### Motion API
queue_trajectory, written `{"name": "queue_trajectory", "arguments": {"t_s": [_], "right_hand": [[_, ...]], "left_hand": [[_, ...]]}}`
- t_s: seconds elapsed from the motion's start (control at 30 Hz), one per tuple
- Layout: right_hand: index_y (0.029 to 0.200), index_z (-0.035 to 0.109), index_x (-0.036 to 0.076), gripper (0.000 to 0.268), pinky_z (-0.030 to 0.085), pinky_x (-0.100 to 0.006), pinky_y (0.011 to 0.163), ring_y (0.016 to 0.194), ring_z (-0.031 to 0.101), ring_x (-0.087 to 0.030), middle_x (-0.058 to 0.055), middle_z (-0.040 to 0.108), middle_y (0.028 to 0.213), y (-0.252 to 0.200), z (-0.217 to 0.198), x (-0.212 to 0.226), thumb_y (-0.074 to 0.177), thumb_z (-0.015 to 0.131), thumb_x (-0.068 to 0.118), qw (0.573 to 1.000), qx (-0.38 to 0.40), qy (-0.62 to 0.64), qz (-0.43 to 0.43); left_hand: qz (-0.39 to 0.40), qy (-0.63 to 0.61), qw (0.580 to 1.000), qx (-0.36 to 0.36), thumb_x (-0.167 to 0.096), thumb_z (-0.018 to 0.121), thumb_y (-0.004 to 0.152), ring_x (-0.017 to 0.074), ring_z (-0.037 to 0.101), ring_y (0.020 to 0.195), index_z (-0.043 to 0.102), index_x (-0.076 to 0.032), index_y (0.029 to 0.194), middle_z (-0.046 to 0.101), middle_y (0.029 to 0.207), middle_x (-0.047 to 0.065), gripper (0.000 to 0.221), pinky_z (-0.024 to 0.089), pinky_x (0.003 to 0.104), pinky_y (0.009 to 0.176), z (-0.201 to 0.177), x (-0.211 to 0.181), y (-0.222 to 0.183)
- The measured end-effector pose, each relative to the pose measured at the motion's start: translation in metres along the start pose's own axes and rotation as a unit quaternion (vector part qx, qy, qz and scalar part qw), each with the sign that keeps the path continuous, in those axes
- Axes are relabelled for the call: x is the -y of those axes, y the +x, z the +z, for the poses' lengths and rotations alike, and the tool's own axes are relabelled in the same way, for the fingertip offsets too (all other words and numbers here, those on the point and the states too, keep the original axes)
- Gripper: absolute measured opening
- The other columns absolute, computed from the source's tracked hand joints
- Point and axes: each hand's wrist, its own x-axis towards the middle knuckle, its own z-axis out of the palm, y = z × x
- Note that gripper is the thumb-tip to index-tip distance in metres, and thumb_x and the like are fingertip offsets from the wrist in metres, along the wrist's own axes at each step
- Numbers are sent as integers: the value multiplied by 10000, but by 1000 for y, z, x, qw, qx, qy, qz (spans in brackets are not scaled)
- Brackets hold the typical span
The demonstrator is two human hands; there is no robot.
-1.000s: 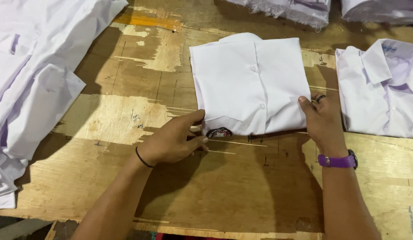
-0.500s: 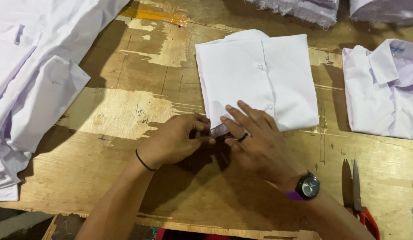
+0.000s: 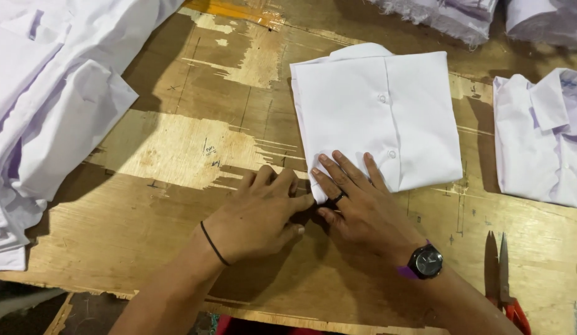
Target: Folding a white school shirt and trimming loose threads with scissors on a wooden workbench.
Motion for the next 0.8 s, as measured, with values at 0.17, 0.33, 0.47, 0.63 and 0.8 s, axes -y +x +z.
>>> {"name": "queue_trajectory", "arguments": {"t_s": [0.17,0.33,0.47,0.63,0.8], "right_hand": [[1581,355,36,677,229,-582,1248,1550,319,-321,-139,361,1664,-3,6,-7,1049,457,441,1000,2,1,-1],[1571,368,29,651,276,-589,1229,1540,344,-325,-149,387,1650,-6,6,-15,1082,348,457,1000,0,-24,-9],[1570,378,65,591,316,-634,1206,1531,367,-341,-137,388,1653,-13,-1,-16,1026,485,267,998,8,-62,-22],[1474,523,51,472,390,-685,1146,1458,487,-351,-123,536,1550,-24,1,-3,1006,511,117,996,-58,-65,-12],[1365,656,66,459,410,-645,1148,1356,593,-320,-112,675,1404,-26,-8,9,1018,658,367,991,-121,-58,15]], "left_hand": [[30,10,999,-9,-494,648,933,404,456,1139,567,-281,1413,488,1306,116,531,404,606,951,4,1,1],[7,-79,997,2,-485,604,949,380,498,1132,569,-283,1419,532,1233,117,513,426,577,945,-13,5,3],[-40,-249,961,-115,-205,557,995,209,650,1157,711,-204,1142,692,1262,56,213,556,402,1003,-54,31,20],[-178,-294,909,-235,-439,516,978,183,692,850,665,-139,1200,713,1233,61,402,560,319,647,-78,47,88],[-203,-209,922,-254,-486,675,927,212,619,817,568,-206,929,683,855,-5,300,453,376,695,-63,59,134]]}}
